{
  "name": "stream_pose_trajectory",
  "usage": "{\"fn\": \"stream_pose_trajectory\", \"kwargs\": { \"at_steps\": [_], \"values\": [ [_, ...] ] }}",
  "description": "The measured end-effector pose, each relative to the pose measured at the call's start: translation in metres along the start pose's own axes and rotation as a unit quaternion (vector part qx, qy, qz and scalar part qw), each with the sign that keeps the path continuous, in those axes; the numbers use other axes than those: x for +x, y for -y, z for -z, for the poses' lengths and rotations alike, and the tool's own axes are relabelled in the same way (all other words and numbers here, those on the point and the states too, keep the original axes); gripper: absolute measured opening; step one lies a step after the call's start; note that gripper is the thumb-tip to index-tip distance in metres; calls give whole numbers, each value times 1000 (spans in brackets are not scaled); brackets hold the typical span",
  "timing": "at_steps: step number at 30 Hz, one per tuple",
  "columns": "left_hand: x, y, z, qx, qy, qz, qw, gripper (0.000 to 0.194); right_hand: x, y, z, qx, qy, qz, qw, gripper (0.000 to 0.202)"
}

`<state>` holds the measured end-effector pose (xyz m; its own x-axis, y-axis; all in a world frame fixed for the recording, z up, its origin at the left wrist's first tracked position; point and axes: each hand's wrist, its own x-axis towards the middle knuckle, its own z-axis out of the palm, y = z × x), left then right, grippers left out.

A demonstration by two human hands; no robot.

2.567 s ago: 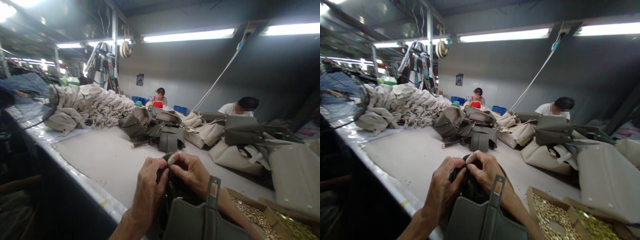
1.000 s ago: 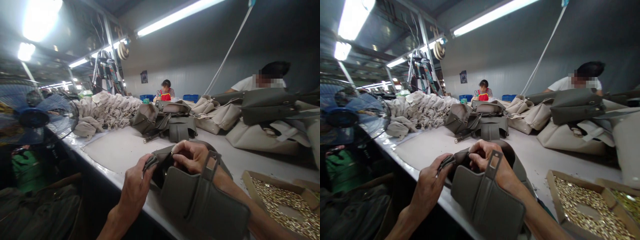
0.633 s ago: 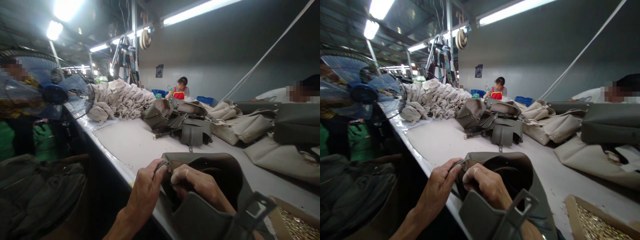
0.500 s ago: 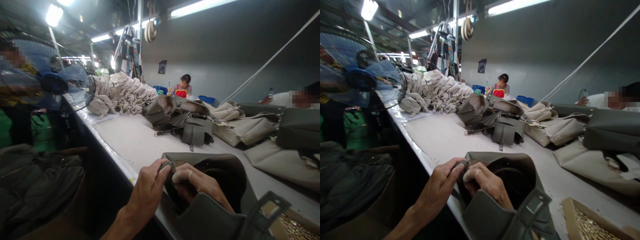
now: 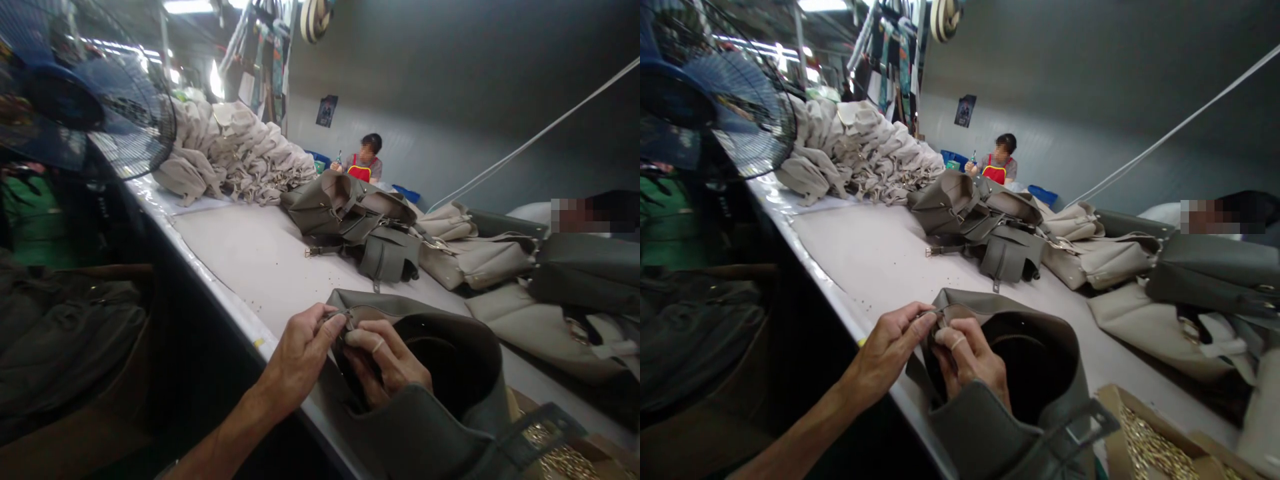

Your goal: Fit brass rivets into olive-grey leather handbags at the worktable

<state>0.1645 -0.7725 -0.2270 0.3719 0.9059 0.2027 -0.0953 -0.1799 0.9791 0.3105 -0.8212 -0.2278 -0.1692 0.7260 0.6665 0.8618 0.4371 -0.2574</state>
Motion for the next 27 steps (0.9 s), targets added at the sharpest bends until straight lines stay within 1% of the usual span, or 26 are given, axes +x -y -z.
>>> {"fn": "stream_pose_trajectory", "kwargs": {
  "at_steps": [4,7,10,17,23,27],
  "values": [
    [0,0,-1,-6,2,5,1000,34,-1,-1,-4,-25,-19,34,999,19],
    [0,-1,-1,-12,4,3,1000,34,1,-3,-4,-47,-11,26,999,18],
    [1,-2,-2,-8,2,-3,1000,33,5,-3,-2,-8,16,11,1000,19],
    [4,-2,-2,15,2,-20,1000,35,17,-6,10,90,49,-6,995,10],
    [4,1,-2,14,23,-26,999,36,27,-13,20,104,93,22,990,9],
    [6,0,-4,11,28,-33,999,37,30,-12,23,119,91,-5,989,10]
  ]
}}
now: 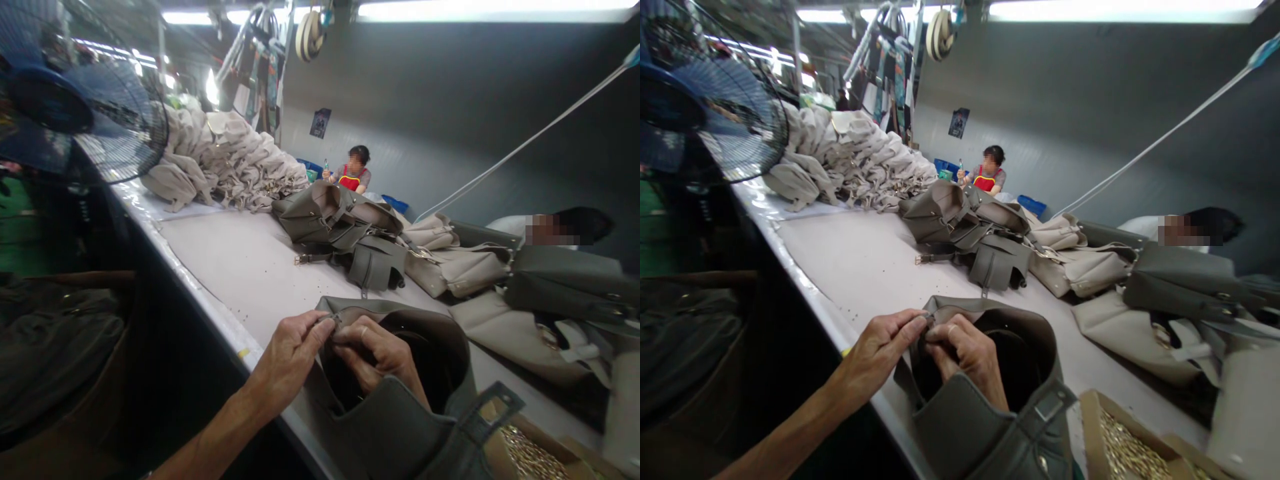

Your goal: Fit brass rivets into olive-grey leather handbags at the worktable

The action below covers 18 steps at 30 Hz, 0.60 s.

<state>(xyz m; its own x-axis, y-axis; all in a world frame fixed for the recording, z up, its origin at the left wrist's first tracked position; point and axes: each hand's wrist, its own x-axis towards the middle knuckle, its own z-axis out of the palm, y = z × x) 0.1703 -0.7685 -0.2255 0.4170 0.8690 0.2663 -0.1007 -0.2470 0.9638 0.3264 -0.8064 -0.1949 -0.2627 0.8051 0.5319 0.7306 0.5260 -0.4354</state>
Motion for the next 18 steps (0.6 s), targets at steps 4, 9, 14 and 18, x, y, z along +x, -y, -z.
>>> {"fn": "stream_pose_trajectory", "kwargs": {
  "at_steps": [4,9,14,18],
  "values": [
    [1,-1,-1,5,-2,4,1000,37,0,5,-3,-5,-38,-37,999,5],
    [0,-4,-1,9,6,26,1000,38,-1,7,-5,1,-50,-81,995,7],
    [0,-4,-2,9,11,29,999,40,-3,3,-6,5,-58,-111,992,10],
    [1,-2,-4,15,8,33,999,38,-4,3,-6,-7,-59,-146,987,12]
  ]
}}
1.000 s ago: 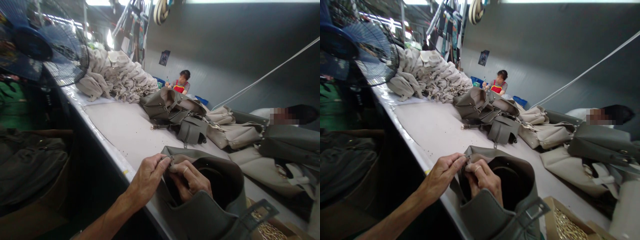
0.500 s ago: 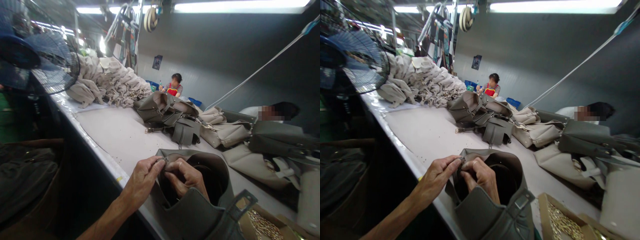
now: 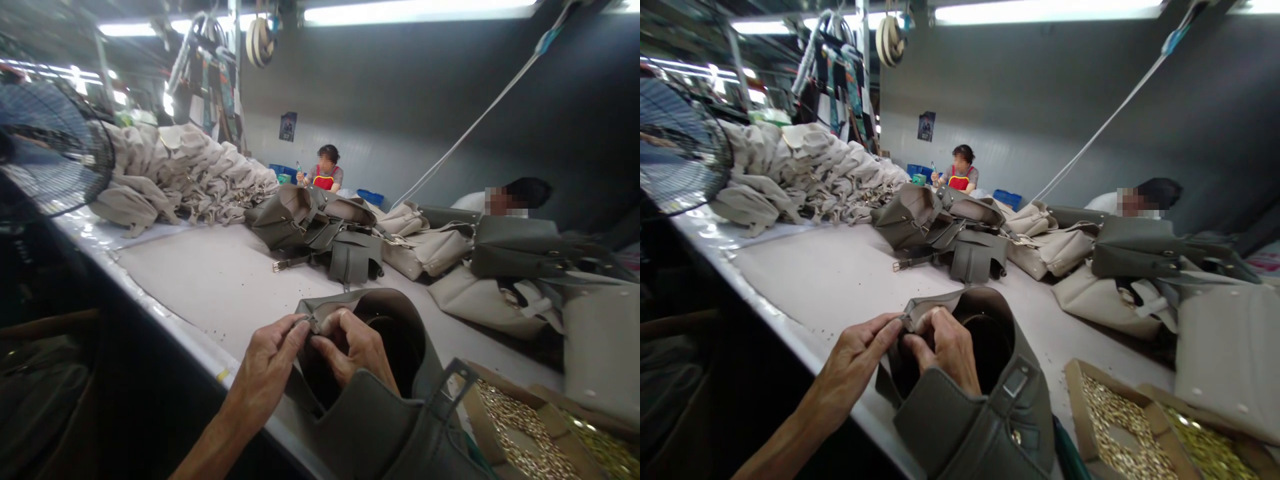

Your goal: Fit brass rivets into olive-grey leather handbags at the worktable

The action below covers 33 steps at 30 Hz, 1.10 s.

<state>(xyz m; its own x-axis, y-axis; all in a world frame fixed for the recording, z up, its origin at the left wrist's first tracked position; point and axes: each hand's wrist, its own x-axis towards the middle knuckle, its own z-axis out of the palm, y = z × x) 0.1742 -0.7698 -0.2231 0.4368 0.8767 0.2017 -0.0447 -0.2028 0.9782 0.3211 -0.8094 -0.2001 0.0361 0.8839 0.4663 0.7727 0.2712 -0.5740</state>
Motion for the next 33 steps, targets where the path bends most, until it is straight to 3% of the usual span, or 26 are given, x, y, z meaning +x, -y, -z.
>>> {"fn": "stream_pose_trajectory", "kwargs": {
  "at_steps": [11,16,24,33],
  "values": [
    [0,8,-3,-20,-12,21,1000,39,-1,3,-4,-24,9,-27,999,20],
    [1,5,-4,-2,-14,2,1000,38,3,-1,2,32,43,-15,998,20],
    [2,0,-6,21,-26,7,999,38,8,-2,5,68,43,-51,995,26],
    [1,11,-13,78,-105,-11,991,41,4,2,-7,20,4,-90,996,33]
  ]
}}
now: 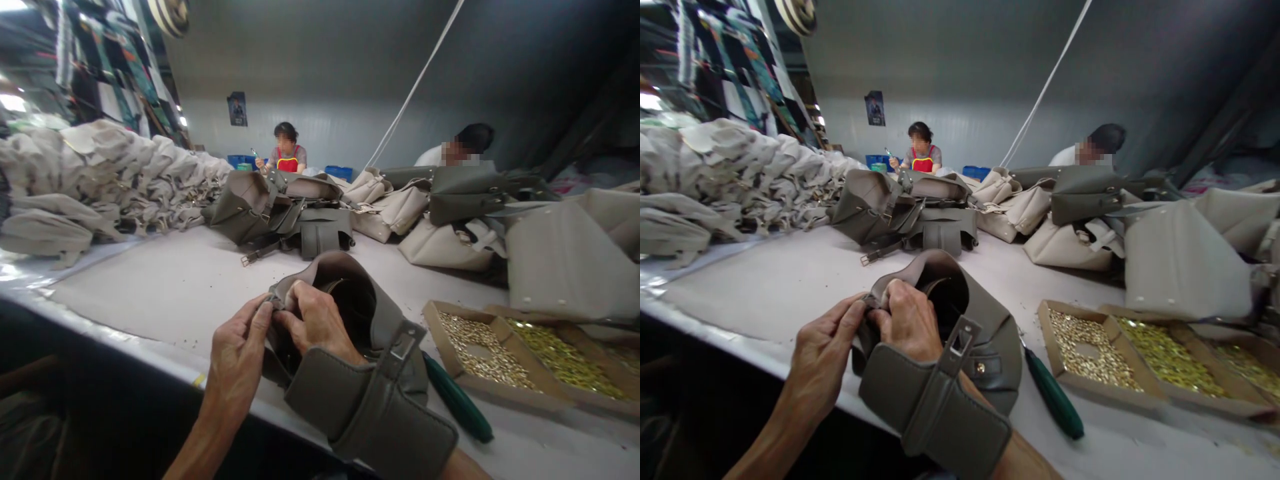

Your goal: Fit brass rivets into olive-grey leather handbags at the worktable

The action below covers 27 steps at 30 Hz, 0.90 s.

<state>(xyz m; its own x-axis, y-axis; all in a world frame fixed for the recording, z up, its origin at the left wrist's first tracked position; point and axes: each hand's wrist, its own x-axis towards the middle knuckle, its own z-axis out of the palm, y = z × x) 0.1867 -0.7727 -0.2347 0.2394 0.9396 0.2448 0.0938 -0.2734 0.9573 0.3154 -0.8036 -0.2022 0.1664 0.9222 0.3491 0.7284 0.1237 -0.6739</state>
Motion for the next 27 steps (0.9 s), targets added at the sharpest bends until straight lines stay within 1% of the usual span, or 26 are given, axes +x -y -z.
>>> {"fn": "stream_pose_trajectory", "kwargs": {
  "at_steps": [3,5,7,9,10,11,12,13,14,15,17,20,22,23,25,27],
  "values": [
    [-5,-2,0,26,2,-12,1000,42,-3,2,2,11,2,13,1000,32],
    [-9,-6,1,52,19,-9,998,44,-3,0,7,51,23,24,998,26],
    [-12,-9,2,70,32,-13,997,47,-2,-3,16,115,78,12,990,20],
    [-13,-10,3,75,33,-21,996,48,-1,-1,28,165,161,-13,973,14],
    [-12,-9,4,78,31,-24,996,48,0,2,36,169,189,-15,967,11],
    [-11,-8,5,86,27,-26,996,47,0,6,44,152,195,-6,969,9],
    [-8,-7,6,97,24,-28,995,45,-1,11,54,114,177,10,978,8],
    [-5,-6,7,108,23,-33,993,43,-2,17,63,64,139,31,988,7],
    [-1,-5,9,118,25,-40,992,41,-3,23,74,9,86,53,995,6],
    [4,-5,10,129,30,-51,990,39,-4,29,84,-46,30,72,996,6],
    [17,-8,13,142,44,-81,986,38,-7,38,103,-146,-62,102,982,3],
    [39,-23,19,149,71,-133,977,38,-13,43,129,-236,-152,123,952,6],
    [54,-43,22,155,94,-173,968,37,-17,44,142,-242,-187,124,944,12],
    [61,-55,22,159,114,-197,961,35,-18,44,147,-228,-193,122,946,17],
    [75,-81,18,163,172,-252,938,30,-21,44,151,-180,-184,117,959,28],
    [89,-104,8,167,257,-291,906,28,-23,39,147,-125,-152,106,975,45]
  ]
}}
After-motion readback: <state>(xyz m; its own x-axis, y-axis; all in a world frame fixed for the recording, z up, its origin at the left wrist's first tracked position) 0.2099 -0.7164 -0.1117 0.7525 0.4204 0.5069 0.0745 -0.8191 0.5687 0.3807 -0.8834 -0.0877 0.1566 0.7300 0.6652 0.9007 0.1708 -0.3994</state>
